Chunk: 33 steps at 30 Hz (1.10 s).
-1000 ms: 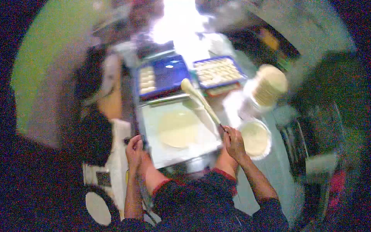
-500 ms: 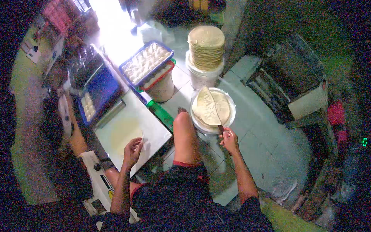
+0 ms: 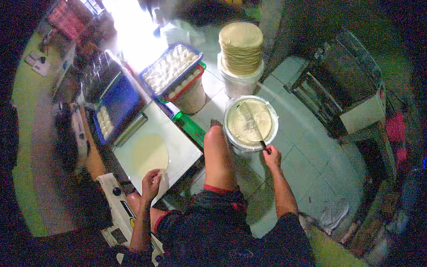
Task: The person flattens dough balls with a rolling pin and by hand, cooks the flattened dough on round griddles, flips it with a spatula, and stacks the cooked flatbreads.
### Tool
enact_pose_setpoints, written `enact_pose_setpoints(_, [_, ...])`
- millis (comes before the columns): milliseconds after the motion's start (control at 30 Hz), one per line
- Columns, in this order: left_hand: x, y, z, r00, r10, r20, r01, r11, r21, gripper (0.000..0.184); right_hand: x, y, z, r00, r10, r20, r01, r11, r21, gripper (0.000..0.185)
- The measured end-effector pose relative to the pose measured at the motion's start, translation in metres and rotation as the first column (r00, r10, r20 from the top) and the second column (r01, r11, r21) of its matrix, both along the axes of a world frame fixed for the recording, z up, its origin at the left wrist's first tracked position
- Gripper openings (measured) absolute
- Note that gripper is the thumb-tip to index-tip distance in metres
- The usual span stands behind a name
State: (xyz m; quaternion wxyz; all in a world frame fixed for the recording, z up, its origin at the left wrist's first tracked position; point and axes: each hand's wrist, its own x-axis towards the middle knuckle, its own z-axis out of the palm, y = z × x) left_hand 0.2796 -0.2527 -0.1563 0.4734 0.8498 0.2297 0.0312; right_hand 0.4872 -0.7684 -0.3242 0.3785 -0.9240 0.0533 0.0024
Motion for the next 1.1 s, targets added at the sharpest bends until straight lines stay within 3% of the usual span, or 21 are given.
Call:
enact_pose_setpoints(67, [-0.002,0.006,-0.009,0.992,-0.100,0.078,0.083,0.977,0.199,0.029,0.002,-0.006,-0.007,0.999,-0.035,0.018,0.035,0.999,0.003,0.028])
enact_pose_setpoints(167, [-0.006,0.004,-0.014,0.987,-0.154,0.037,0.131,0.923,0.361,0.034,-0.002,-0.008,-0.005,0.942,-0.191,-0.275,0.244,0.954,0.173,0.027])
enact_pose_setpoints(300, [-0.021,0.005,-0.033,0.971,-0.237,-0.003,0.218,0.885,0.411,0.040,-0.002,0.004,-0.046,0.975,-0.222,-0.032,0.224,0.952,0.210,0.029])
enact_pose_setpoints(333, [-0.025,0.005,-0.032,0.960,-0.270,-0.070,0.272,0.846,0.459,0.037,-0.003,0.012,-0.035,0.954,-0.223,-0.200,0.279,0.905,0.321,0.032])
enact_pose_setpoints(433, [-0.032,0.024,-0.054,0.944,-0.315,-0.099,0.298,0.680,0.670,0.031,-0.007,0.037,-0.021,0.939,-0.319,-0.130,0.311,0.947,-0.076,0.033])
enact_pose_setpoints(467, [-0.029,0.039,-0.055,0.942,-0.294,-0.165,0.331,0.714,0.617,0.029,-0.006,0.044,-0.016,0.926,-0.372,-0.060,0.363,0.923,-0.123,0.033])
enact_pose_setpoints(500, [-0.015,0.056,-0.044,0.937,-0.262,-0.229,0.348,0.749,0.564,0.027,0.004,0.050,-0.009,0.935,-0.351,0.041,0.353,0.934,-0.050,0.031])
enact_pose_setpoints(533, [-0.003,0.073,-0.034,0.929,-0.218,-0.300,0.349,0.786,0.510,0.025,0.014,0.056,-0.002,0.938,-0.320,0.134,0.319,0.947,0.026,0.029])
enact_pose_setpoints(567, [0.008,0.093,-0.033,0.974,-0.214,-0.078,0.214,0.746,0.630,0.021,0.021,0.070,0.010,0.936,-0.278,0.215,0.262,0.960,0.101,0.027])
enact_pose_setpoints(600, [0.031,0.110,-0.009,0.991,-0.096,-0.097,0.134,0.839,0.528,0.022,0.030,0.096,0.045,0.959,-0.186,0.212,0.161,0.978,0.132,0.026])
enact_pose_setpoints(633, [0.046,0.138,-0.004,0.992,-0.070,-0.107,0.119,0.812,0.572,0.025,0.039,0.131,0.101,0.973,-0.096,0.210,0.062,0.984,0.167,0.024])
enact_pose_setpoints(700, [0.089,0.183,0.038,0.992,-0.129,0.015,0.068,0.612,0.788,0.026,0.050,0.214,0.168,0.946,0.216,0.242,-0.270,0.938,0.217,0.015])
enact_pose_setpoints(733, [0.113,0.206,0.063,0.987,-0.145,0.070,0.020,0.545,0.838,0.025,0.053,0.257,0.165,0.934,0.319,0.160,-0.356,0.873,0.333,0.017])
enact_pose_setpoints(767, [0.134,0.223,0.092,0.999,-0.022,-0.050,0.054,0.531,0.846,0.023,0.057,0.302,0.166,0.869,0.492,0.061,-0.483,0.812,0.328,0.021])
enact_pose_setpoints(833, [0.166,0.249,0.132,0.987,0.051,0.151,-0.158,0.424,0.892,0.023,0.060,0.394,0.172,0.685,0.718,0.127,-0.726,0.657,0.204,0.024])
enact_pose_setpoints(900, [0.176,0.248,0.181,0.947,0.036,0.319,-0.318,0.239,0.917,0.024,0.059,0.478,0.145,0.593,0.773,0.224,-0.804,0.559,0.201,0.023])
enact_pose_setpoints(967, [0.172,0.237,0.198,0.895,-0.112,0.431,-0.392,0.262,0.882,0.027,0.060,0.533,0.124,0.396,0.881,0.259,-0.907,0.419,-0.037,0.018])
enact_pose_setpoints(1033, [0.157,0.224,0.170,0.884,-0.132,0.449,-0.320,0.530,0.785,0.031,0.050,0.564,0.104,0.347,0.877,0.331,-0.918,0.390,-0.070,0.017])
enact_pose_setpoints(1067, [0.140,0.211,0.142,0.911,-0.083,0.404,-0.212,0.745,0.633,0.034,0.045,0.574,0.097,0.325,0.889,0.323,-0.920,0.376,-0.110,0.017])
enact_pose_setpoints(1100, [0.123,0.188,0.126,0.934,-0.120,0.338,-0.101,0.816,0.569,0.034,0.042,0.581,0.090,0.301,0.901,0.312,-0.920,0.360,-0.155,0.017])
